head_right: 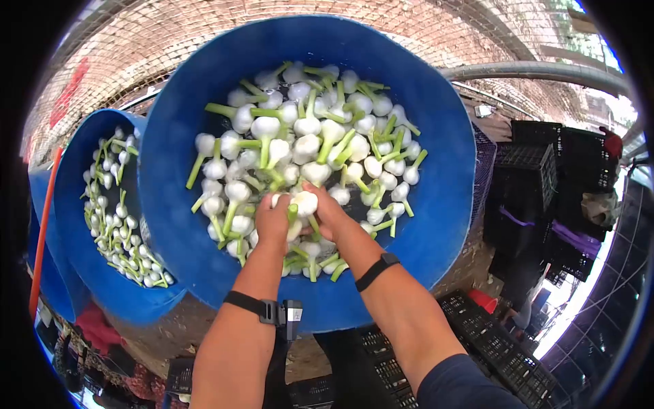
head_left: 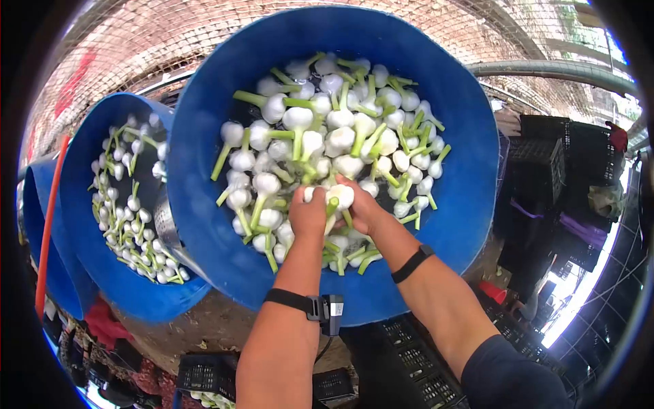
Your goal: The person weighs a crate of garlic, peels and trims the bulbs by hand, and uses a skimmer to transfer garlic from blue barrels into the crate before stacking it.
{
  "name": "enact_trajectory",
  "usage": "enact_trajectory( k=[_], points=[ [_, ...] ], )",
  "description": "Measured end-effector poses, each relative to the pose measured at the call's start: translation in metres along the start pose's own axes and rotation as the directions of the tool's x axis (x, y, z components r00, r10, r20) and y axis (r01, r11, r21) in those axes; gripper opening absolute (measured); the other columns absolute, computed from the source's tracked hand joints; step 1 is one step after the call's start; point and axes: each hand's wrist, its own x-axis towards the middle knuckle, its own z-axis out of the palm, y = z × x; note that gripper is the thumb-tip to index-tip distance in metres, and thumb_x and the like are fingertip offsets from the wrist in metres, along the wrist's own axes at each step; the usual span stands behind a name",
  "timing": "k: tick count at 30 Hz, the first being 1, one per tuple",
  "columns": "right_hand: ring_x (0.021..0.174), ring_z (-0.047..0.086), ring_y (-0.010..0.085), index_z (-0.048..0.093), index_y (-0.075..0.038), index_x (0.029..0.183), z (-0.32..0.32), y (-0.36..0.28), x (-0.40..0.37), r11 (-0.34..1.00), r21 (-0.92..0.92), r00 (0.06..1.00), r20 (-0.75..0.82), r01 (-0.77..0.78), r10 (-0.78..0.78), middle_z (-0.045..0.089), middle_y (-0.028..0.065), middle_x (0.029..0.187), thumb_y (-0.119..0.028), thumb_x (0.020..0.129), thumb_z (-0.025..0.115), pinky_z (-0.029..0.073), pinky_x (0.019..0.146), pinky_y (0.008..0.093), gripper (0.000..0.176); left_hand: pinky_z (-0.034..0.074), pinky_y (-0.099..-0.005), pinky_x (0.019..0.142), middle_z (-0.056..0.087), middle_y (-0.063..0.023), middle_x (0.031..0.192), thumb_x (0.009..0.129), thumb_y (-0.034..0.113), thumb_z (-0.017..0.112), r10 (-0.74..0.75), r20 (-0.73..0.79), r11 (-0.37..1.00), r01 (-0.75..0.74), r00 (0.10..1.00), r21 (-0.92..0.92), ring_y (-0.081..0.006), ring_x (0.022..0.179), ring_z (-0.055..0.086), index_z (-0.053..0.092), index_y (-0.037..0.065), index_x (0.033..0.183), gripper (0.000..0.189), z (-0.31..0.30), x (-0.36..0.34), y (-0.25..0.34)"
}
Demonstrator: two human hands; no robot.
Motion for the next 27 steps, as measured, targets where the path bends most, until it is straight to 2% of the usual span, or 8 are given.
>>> enact_trajectory(
  k=[8,12,13,15,18,20,21,27],
  points=[
    [0.092,0.063,0.0179,0.023,-0.024,0.155,0.019,0.002,-0.115,0.936,-0.081,0.934,-0.083,0.342,-0.348,0.061,0.0051,0.115,-0.036,0.104,0.044,0.054,0.066,0.0359,0.056,0.049,-0.0324,0.081,0.066,-0.0092,0.100,0.085,0.025,0.069,0.112,0.085,0.952,-0.082,0.990,-0.294,-0.0181,0.088,0.062,0.064,0.004,0.112,0.035,-0.019,-0.111,0.034],
    [0.075,0.063,0.0130,0.059,-0.011,0.122,0.044,0.005,-0.187,0.928,-0.199,0.904,-0.233,0.315,-0.358,0.064,-0.0001,0.087,-0.033,0.101,0.050,0.052,0.063,0.0297,0.031,0.051,-0.0321,0.082,0.066,-0.0094,0.102,0.089,0.019,0.069,0.280,0.072,0.910,-0.241,0.957,-0.336,-0.0164,0.092,0.061,0.059,0.006,0.119,0.035,-0.042,-0.171,0.052],
    [0.075,0.063,0.0126,0.063,-0.011,0.100,0.040,0.012,-0.195,0.893,-0.201,0.897,-0.109,0.402,-0.428,0.064,0.0001,0.084,-0.031,0.101,0.051,0.052,0.065,0.0293,0.024,0.051,-0.0336,0.086,0.065,-0.0108,0.108,0.090,0.021,0.070,0.276,0.059,0.890,-0.232,0.959,-0.392,-0.0185,0.097,0.061,0.057,0.005,0.121,0.038,-0.047,-0.183,0.047],
    [0.078,0.064,0.0125,0.062,-0.010,0.101,0.066,0.023,-0.229,0.865,-0.263,0.891,-0.040,0.427,-0.452,0.066,0.0007,0.087,-0.032,0.101,0.050,0.052,0.070,0.0298,0.025,0.052,-0.0335,0.086,0.068,-0.0106,0.106,0.090,0.024,0.069,0.299,-0.042,0.884,-0.293,0.953,-0.365,-0.0185,0.095,0.064,0.060,0.011,0.121,0.035,-0.072,-0.214,0.049],
    [0.106,0.061,0.0198,0.040,-0.008,0.146,0.104,0.054,-0.263,0.825,-0.381,0.905,0.083,0.416,-0.418,0.058,0.0096,0.125,-0.029,0.104,0.044,0.051,0.090,0.0354,0.047,0.049,-0.0351,0.091,0.064,-0.0149,0.113,0.092,0.039,0.066,0.314,-0.215,0.865,-0.372,0.925,-0.336,-0.0241,0.102,0.062,0.060,0.008,0.125,0.046,-0.150,-0.284,0.067],
    [0.119,0.055,0.0242,0.022,-0.011,0.155,0.126,0.082,-0.269,0.805,-0.432,0.913,0.187,0.407,-0.362,0.047,0.0115,0.139,-0.027,0.104,0.042,0.046,0.099,0.0378,0.057,0.049,-0.0369,0.090,0.064,-0.0194,0.112,0.089,0.043,0.068,0.253,-0.317,0.847,-0.368,0.914,-0.385,-0.0299,0.104,0.063,0.061,0.005,0.122,0.051,-0.191,-0.311,0.056],
    [0.121,0.053,0.0244,0.025,-0.010,0.154,0.157,0.104,-0.286,0.778,-0.430,0.889,0.251,0.457,-0.384,0.046,0.0114,0.139,-0.024,0.104,0.041,0.044,0.101,0.0377,0.054,0.048,-0.0321,0.091,0.063,-0.0132,0.115,0.093,0.041,0.065,0.198,-0.232,0.855,-0.284,0.952,-0.435,-0.0204,0.104,0.061,0.060,0.005,0.125,0.048,-0.223,-0.330,0.055],
    [0.122,0.050,0.0228,0.022,-0.007,0.154,0.281,0.256,-0.344,0.585,-0.632,0.847,0.490,0.509,-0.207,0.044,0.0112,0.140,-0.022,0.102,0.043,0.041,0.103,0.0365,0.057,0.050,-0.0291,0.086,0.064,-0.0082,0.111,0.093,0.036,0.067,0.012,-0.455,0.555,-0.384,0.891,-0.738,-0.0140,0.099,0.062,0.060,0.005,0.124,0.045,-0.355,-0.392,-0.033]
  ],
)
